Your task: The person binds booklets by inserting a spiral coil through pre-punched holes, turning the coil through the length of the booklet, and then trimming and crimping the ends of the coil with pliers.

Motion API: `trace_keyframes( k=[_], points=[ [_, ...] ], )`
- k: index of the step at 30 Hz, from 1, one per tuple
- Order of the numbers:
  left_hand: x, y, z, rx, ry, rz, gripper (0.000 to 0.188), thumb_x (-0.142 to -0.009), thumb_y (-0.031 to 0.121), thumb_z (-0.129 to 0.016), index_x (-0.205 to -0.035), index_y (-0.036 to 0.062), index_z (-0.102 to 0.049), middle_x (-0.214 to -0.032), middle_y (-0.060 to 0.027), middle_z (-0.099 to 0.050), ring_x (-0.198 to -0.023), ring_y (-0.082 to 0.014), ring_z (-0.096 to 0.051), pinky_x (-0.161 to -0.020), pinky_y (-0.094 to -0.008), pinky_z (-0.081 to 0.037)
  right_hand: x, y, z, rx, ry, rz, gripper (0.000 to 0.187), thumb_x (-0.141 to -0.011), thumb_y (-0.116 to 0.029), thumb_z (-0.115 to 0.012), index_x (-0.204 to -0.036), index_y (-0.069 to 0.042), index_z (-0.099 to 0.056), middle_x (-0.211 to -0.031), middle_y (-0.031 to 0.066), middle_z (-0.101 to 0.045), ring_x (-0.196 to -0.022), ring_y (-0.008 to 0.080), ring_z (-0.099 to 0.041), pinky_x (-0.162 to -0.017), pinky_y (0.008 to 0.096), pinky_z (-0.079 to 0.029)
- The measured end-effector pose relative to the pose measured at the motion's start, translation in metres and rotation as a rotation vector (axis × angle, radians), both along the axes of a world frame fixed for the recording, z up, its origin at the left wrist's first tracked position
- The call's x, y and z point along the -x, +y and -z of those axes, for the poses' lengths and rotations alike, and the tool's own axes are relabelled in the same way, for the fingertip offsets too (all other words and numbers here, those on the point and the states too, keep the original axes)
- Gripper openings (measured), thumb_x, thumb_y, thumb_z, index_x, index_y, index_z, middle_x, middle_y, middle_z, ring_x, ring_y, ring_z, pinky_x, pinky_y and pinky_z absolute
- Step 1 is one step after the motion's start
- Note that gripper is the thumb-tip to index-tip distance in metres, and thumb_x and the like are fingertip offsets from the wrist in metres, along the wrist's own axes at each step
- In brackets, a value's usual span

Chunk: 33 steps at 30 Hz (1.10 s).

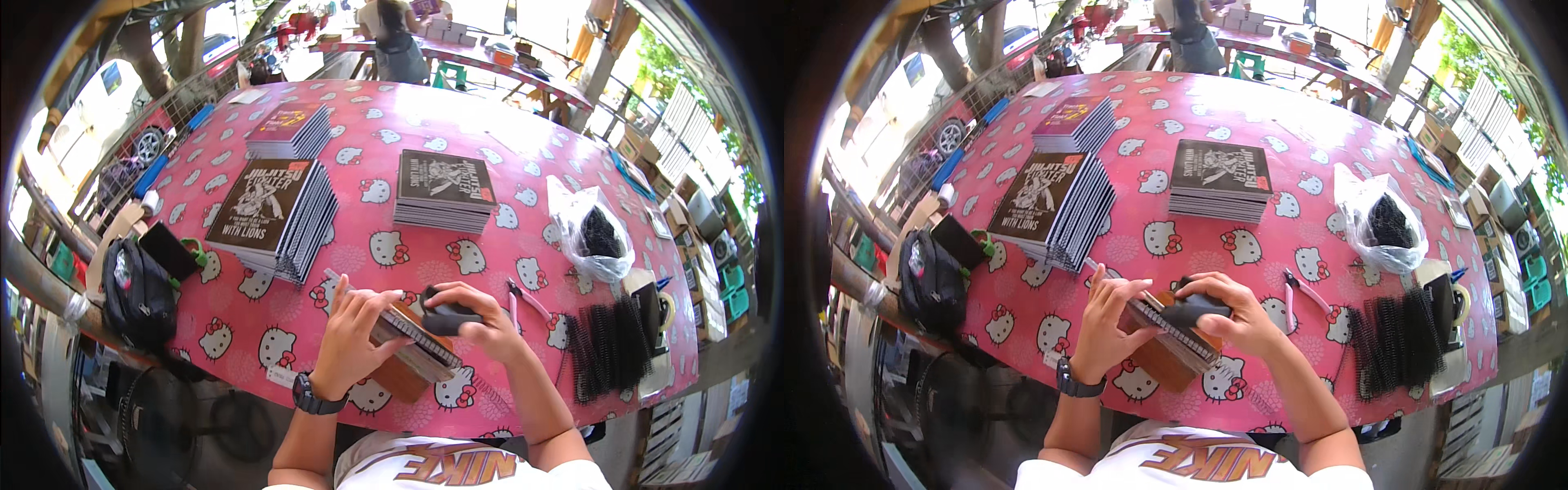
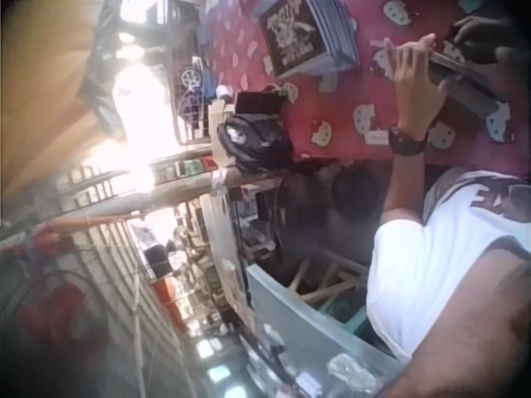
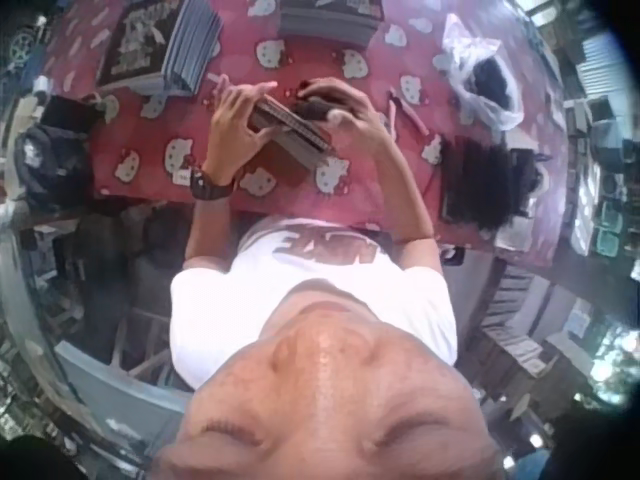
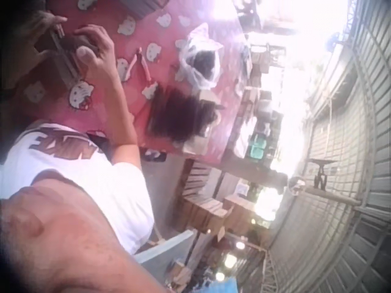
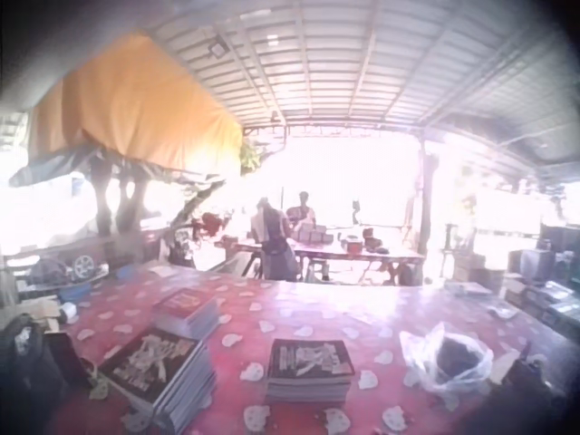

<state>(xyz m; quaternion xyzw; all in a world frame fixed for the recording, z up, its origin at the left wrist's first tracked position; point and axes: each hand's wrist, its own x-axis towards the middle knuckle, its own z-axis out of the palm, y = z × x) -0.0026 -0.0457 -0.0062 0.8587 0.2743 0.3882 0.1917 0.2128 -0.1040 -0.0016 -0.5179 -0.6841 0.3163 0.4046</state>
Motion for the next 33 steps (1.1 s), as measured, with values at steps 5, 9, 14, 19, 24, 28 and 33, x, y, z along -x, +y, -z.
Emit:
trace_keyframes(
  k=[5, 9, 14, 19, 24, 28, 33],
  points=[
    [0.002, 0.001, -0.003, 0.038, -0.020, 0.008, 0.070, -0.061, 0.019, -0.080, -0.123, 0.0122, -0.048, -0.097, -0.0039, -0.058, -0.096, -0.0230, -0.056, -0.109, -0.0502, -0.022, -0.013, 0.011, -0.011, -0.017, 0.240, 0.035, 0.030, -0.083, -0.028, -0.060, -0.094, -0.001, -0.064, -0.091, 0.0079, -0.059, -0.092, 0.0177, -0.053, -0.076, 0.0327, -0.044],
    [0.001, 0.003, 0.003, 0.058, -0.059, -0.002, 0.079, -0.056, 0.022, -0.082, -0.126, 0.0093, -0.045, -0.104, -0.0060, -0.058, -0.103, -0.0256, -0.054, -0.109, -0.0504, -0.020, 0.008, 0.006, -0.029, -0.146, 0.048, -0.193, 0.026, -0.081, -0.023, -0.065, -0.092, 0.000, -0.063, -0.088, 0.0067, -0.060, -0.088, 0.0162, -0.053, -0.069, 0.0292, -0.044],
    [0.003, 0.009, 0.012, -0.117, -0.218, -0.216, 0.097, -0.056, 0.027, -0.084, -0.136, 0.0089, -0.033, -0.127, -0.0135, -0.046, -0.121, -0.0335, -0.041, -0.109, -0.0501, -0.019, -0.005, 0.015, 0.002, 0.053, 0.169, -0.300, 0.030, -0.073, -0.012, -0.065, -0.101, -0.004, -0.060, -0.114, 0.0091, -0.057, -0.117, 0.0237, -0.043, -0.100, 0.0390, -0.031],
    [0.001, 0.050, 0.055, 0.550, -0.686, 0.134, 0.115, -0.049, 0.022, -0.089, -0.142, 0.0089, -0.022, -0.134, -0.0143, -0.041, -0.121, -0.0284, -0.042, -0.102, -0.0410, -0.033, 0.015, 0.022, 0.022, 0.075, 0.571, -0.322, 0.042, -0.067, 0.006, -0.054, -0.108, -0.003, -0.057, -0.121, 0.0134, -0.056, -0.128, 0.0250, -0.039, -0.104, 0.0401, -0.031],
    [-0.014, 0.067, 0.046, 0.688, -0.690, 0.284, 0.081, -0.061, 0.008, -0.083, -0.132, 0.0070, -0.044, -0.102, 0.0010, -0.052, -0.095, -0.0084, -0.049, -0.086, -0.0238, -0.040, 0.008, 0.003, 0.015, -0.322, 0.103, 0.034, 0.037, -0.071, 0.011, -0.058, -0.106, -0.001, -0.060, -0.104, 0.0129, -0.064, -0.095, 0.0238, -0.061, -0.085, 0.0314, -0.046],
    [-0.008, 0.065, 0.046, 0.843, -0.743, 0.348, 0.075, -0.068, 0.008, -0.079, -0.134, 0.0071, -0.043, -0.101, 0.0016, -0.051, -0.094, -0.0078, -0.047, -0.086, -0.0229, -0.039, -0.002, 0.003, 0.001, -0.342, -0.335, 0.164, 0.037, -0.070, 0.007, -0.064, -0.105, -0.002, -0.063, -0.090, 0.0116, -0.066, -0.082, 0.0236, -0.061, -0.073, 0.0327, -0.046],
    [-0.016, 0.054, 0.055, 0.849, -0.864, 0.272, 0.074, -0.070, 0.008, -0.078, -0.134, 0.0055, -0.042, -0.097, 0.0026, -0.049, -0.089, -0.0069, -0.047, -0.082, -0.0214, -0.040, 0.010, -0.005, -0.020, -0.418, -0.243, 0.029, 0.039, -0.068, 0.008, -0.063, -0.105, -0.004, -0.063, -0.089, 0.0106, -0.065, -0.078, 0.0241, -0.059, -0.072, 0.0334, -0.047]
  ],
)
